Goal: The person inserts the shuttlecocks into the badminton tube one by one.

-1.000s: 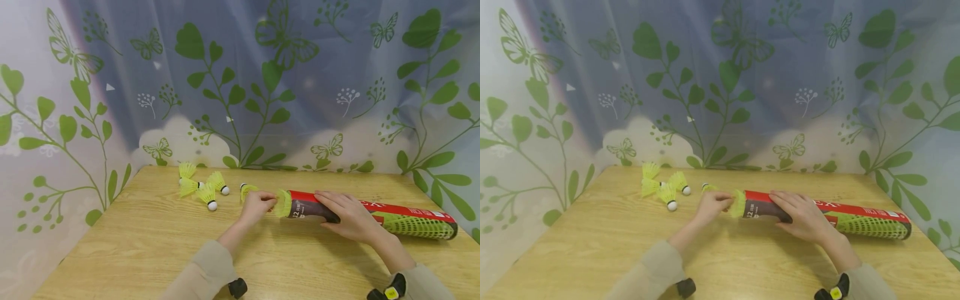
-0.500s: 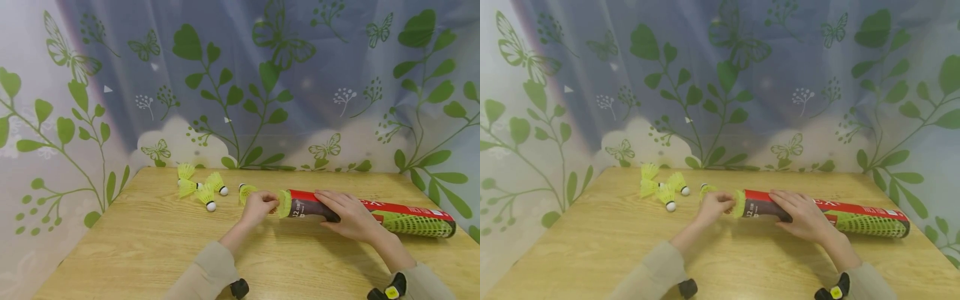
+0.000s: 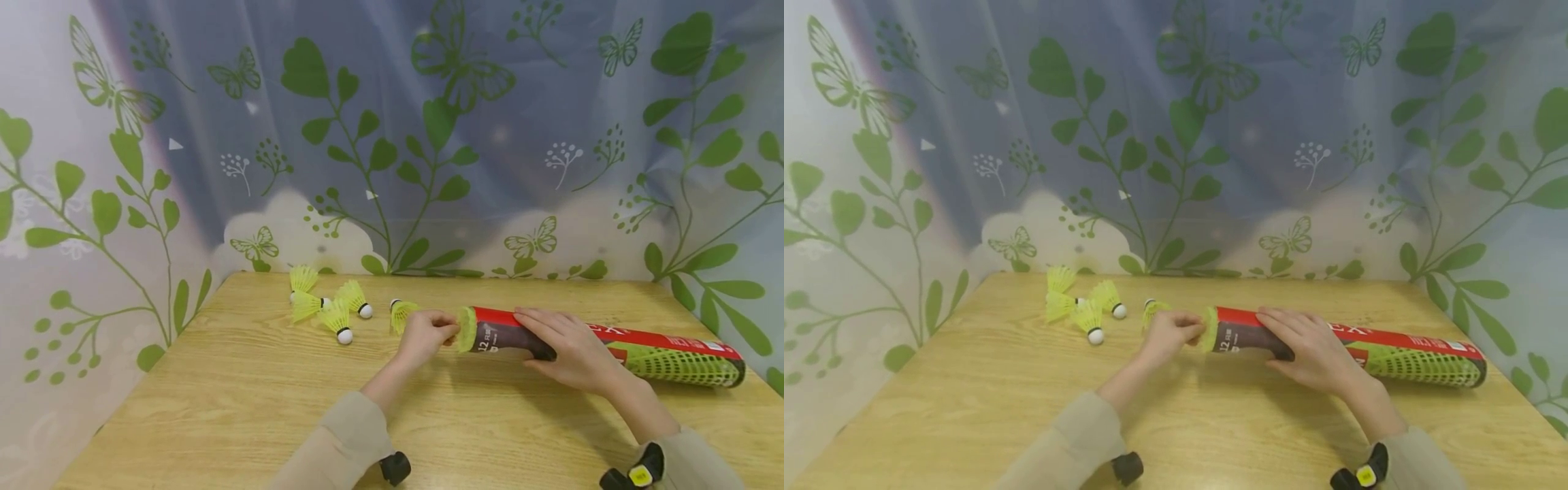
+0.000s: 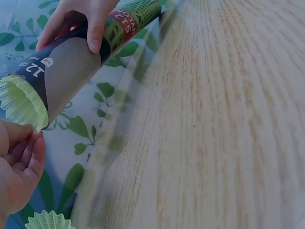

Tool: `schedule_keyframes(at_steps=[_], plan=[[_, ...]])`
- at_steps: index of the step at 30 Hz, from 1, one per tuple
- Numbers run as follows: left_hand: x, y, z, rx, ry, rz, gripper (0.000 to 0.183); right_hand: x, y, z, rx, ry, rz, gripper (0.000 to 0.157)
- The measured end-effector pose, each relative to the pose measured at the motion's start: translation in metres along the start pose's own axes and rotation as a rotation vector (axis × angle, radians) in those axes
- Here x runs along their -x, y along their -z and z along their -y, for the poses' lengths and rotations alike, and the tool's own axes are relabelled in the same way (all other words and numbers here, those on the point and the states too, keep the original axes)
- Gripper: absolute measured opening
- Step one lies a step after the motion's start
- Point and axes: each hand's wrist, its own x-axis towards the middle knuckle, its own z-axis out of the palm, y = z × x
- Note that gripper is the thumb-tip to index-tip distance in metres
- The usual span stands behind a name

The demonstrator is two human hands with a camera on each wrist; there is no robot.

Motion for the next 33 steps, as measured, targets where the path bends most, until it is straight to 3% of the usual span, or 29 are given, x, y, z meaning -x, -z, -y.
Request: schedule_keyframes(at_steps=[8,33], plan=[[-0.0006,-0.0006,-0.0011,-0.101,-0.005,-0.018,0.009,-0.0031,-0.0002,0.0003,-0.013,-0.004,0.003,0.070],[-0.0046,-0.0040,0.0015,-0.181,0.000,-0.027,0.010,-0.0099,-0.0056,0.0017,-0.032,-0.004,0.009,0.070]])
